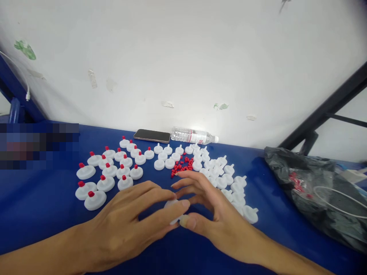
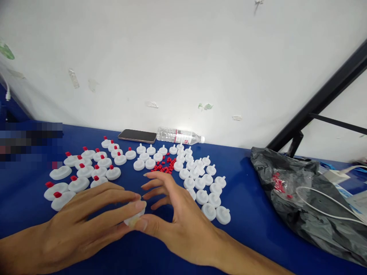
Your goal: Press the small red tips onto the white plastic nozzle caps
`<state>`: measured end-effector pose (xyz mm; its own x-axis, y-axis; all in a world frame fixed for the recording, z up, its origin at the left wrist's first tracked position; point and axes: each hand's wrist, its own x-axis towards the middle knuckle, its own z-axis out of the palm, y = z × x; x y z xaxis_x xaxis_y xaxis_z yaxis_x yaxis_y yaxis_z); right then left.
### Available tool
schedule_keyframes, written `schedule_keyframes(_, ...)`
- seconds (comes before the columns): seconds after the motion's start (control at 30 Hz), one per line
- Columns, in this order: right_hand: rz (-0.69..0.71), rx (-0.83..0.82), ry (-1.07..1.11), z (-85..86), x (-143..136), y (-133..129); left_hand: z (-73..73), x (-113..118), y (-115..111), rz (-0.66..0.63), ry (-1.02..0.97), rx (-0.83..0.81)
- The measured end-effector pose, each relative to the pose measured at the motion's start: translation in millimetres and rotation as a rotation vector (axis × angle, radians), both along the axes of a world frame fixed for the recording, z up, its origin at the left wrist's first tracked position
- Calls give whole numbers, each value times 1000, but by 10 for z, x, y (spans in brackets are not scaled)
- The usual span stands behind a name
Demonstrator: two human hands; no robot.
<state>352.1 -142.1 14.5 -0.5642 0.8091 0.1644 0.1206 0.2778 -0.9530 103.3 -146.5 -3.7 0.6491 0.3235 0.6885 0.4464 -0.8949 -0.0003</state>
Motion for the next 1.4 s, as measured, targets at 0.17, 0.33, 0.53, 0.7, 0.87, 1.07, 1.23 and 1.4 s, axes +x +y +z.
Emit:
schedule_keyframes(0.17, 182, -62, 126, -91, -49, -57, 55, 47, -76, -22, 25, 47)
schedule_keyframes(0.33, 144, 9, 203, -246, -107, -48, 176, 96, -121, -9, 70, 87)
schedule_keyframes(0.53, 64, 112, 200, -308, -146, -82, 231, 118, -165, -7, 109, 81)
schedule_keyframes(0.7, 14, 192, 105, -273, -161, -107, 157, 134, -169, -9, 70, 96)
schedule_keyframes(0.87, 40, 143, -52, -145, -116, -55, 132, 164, -140, 24, 86, 64)
schedule_keyframes(1.07, -116, 599, -359, -75, 73, 147, 43, 163, -50, 154, 74, -101)
schedule_keyframes(1.23, -316, 971, -702, -65, 222, 335, -28, 105, 45, 235, 104, -177)
schedule_keyframes(1.4, -280, 1027, -953, -82, 249, 386, -80, 90, 100, 338, 236, -145)
